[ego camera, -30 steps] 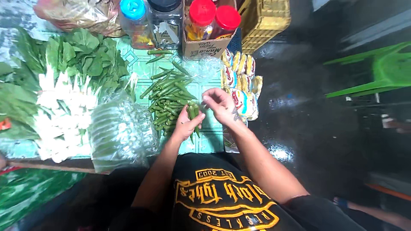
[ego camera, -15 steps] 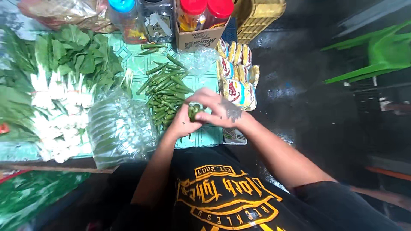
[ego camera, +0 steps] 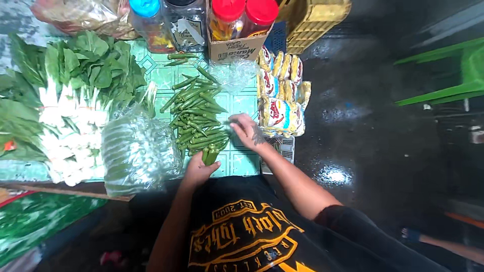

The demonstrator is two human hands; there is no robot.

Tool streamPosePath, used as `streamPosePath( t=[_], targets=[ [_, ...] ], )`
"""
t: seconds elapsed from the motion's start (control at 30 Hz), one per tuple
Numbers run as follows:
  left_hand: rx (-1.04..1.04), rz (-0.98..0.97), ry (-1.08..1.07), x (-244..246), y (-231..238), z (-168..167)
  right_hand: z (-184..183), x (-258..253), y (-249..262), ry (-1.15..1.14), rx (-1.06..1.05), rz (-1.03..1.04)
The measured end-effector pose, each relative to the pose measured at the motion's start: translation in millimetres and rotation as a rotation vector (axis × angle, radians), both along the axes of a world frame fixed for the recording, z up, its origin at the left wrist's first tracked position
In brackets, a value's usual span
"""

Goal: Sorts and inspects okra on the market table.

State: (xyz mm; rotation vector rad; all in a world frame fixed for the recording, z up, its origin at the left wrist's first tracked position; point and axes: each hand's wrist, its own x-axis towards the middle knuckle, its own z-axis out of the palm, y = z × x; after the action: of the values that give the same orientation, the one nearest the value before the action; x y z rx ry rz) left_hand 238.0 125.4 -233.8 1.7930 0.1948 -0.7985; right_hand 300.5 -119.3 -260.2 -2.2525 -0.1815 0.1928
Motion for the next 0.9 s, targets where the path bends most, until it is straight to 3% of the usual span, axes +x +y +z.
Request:
streamPosePath(
  t=[0.07, 0.13, 0.23, 0.47, 0.6, 0.77, 0.9],
  targets=[
    [0.038, 0.06, 0.009, -7.8, 2.1, 0.8, -38.9, 7.1, -27.6, -0.031, -0.27, -0.055],
    [0.065, 0.076, 0.041, -9.6, 0.9, 5.9, -74.6, 8.9, -45.0, -0.189, -0.4, 0.026],
    [0.028, 0.17, 0.072, -12.2, -4.4, 8.4, -74.0, 15.1, -39.4, -0.218, -0.472, 0.121],
    [0.209, 0.071, -0.052, 13.2, -27.0, 16.2, -31.3, 28.9, -64.7, 0.089, 0.352, -0.44],
    [0.266, 0.001, -0.127, 20.3, -46.3, 16.2, -18.2, 28.4, -123.7, 0.063, 0.499, -0.546],
    [0.252, -0.062, -0.086, 30.1, -72.2, 5.1, 34.5, 9.9, -188.1, -0.156, 0.841, -0.579],
    [0.199, -0.076, -0.021, 37.4, -93.6, 8.3, 69.0, -20.5, -224.7, -0.07, 0.75, -0.602]
  ],
)
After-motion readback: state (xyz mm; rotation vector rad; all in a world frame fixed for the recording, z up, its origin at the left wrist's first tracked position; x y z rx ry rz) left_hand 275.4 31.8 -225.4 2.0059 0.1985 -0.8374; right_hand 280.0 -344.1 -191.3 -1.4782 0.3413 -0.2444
